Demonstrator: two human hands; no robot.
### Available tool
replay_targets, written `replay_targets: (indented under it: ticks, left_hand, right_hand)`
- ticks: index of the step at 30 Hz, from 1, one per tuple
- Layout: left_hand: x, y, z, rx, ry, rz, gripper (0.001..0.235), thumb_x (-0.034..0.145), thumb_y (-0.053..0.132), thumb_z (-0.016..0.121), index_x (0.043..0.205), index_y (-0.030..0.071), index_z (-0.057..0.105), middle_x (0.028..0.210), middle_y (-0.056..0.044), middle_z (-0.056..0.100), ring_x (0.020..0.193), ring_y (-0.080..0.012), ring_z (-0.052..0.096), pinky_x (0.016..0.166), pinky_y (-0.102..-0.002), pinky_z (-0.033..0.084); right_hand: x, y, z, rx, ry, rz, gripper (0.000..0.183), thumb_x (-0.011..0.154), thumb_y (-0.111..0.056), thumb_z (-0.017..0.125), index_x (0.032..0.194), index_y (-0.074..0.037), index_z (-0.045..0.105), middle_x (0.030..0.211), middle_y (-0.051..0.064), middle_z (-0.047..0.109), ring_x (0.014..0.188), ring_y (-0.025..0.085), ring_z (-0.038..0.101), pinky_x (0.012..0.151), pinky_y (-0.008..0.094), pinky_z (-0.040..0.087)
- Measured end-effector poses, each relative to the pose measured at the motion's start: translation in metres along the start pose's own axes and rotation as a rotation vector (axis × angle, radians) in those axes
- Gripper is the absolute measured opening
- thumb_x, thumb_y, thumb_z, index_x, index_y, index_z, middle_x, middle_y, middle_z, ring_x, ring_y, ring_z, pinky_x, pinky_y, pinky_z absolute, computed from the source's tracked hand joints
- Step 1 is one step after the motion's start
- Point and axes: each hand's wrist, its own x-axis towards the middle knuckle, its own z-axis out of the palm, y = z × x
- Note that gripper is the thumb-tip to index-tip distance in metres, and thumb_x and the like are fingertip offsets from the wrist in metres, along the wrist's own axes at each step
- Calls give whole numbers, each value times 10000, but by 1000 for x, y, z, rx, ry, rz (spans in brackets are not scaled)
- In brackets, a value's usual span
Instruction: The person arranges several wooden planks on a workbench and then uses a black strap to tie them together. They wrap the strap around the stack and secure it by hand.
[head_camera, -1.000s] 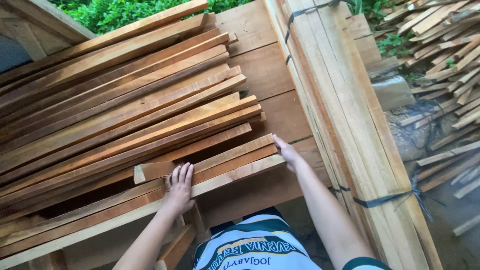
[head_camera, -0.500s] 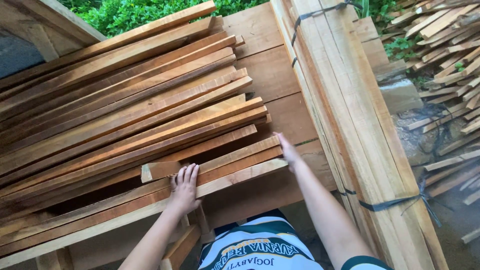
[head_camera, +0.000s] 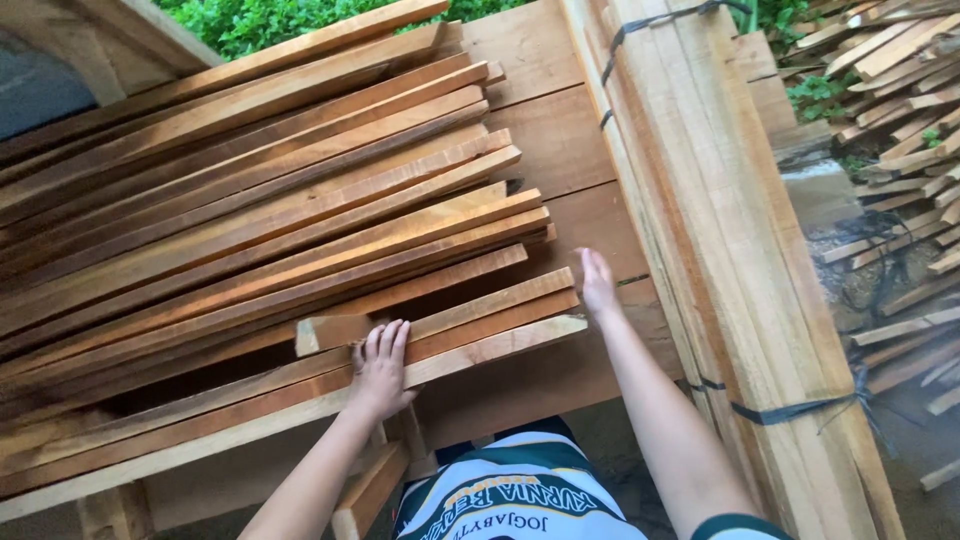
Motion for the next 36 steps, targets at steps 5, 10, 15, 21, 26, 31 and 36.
replay_targets:
  ticks: [5,10,15,21,26,31,36]
  left_hand:
    - [-14,-10,-12,3,19,73,1270,679,512,873,1651,135,148,1684,-87,191,1516,-318,228,1163,-518,272]
    - [-40,-46,5,42,146,213,1144,714,527,848,1614,116,274,1673,-108,258,1515,-346,274,1174,-521,296]
    - [-82,-111,31,-157,452,319,966,695,473,853,1517,145,466,1569,-77,446,1441,-344,416,1154,-458,358]
    - [-155,-245,78,-144,412,104,1063,685,499,878,1562,150,388,1645,-64,342,1488,-340,331,1188,-502,292]
    - [-222,-352,94,-159,324,-111,1232,648,549,899,1615,126,265,1679,-91,247,1517,-360,256,1225,-557,220]
    - [-250,-429,95,-172,45,-263,1373,622,394,976,1653,123,110,1723,-93,101,1571,-355,107,1253,-608,119]
    - [-235,-463,113,4,46,-88,1382,488,493,992,1599,133,254,1561,-84,383,1454,-310,347,1233,-647,165]
  right_hand:
    - [-69,-91,44,-425,109,-689,186,994,-169,680,1171,-119,708,1265,98,662,1274,315,575,1113,452,396]
    - [-149,-110,128,-318,-262,-896,175,937,-106,686,1075,-187,757,1090,15,757,1122,253,685,1041,378,471]
    - [-230,-162,214,-485,-750,-832,171,1000,-262,655,1081,-125,718,1008,101,755,968,350,715,836,454,579]
    - [-281,-143,349,-910,-1059,-419,611,1003,-536,564,1426,-95,564,1363,205,641,1254,420,613,1036,566,503]
    - [-328,-139,462,-1419,-1050,-547,806,886,-665,621,1484,-138,498,1493,120,545,1308,390,572,1056,589,465]
    - [-427,-165,526,-1522,-918,-750,628,999,-261,495,1596,-152,336,1654,97,324,1506,395,308,1200,653,234]
    - [-406,-84,551,-1548,-783,-890,1195,654,-674,806,1604,-150,306,1548,74,438,1454,299,373,1216,654,176]
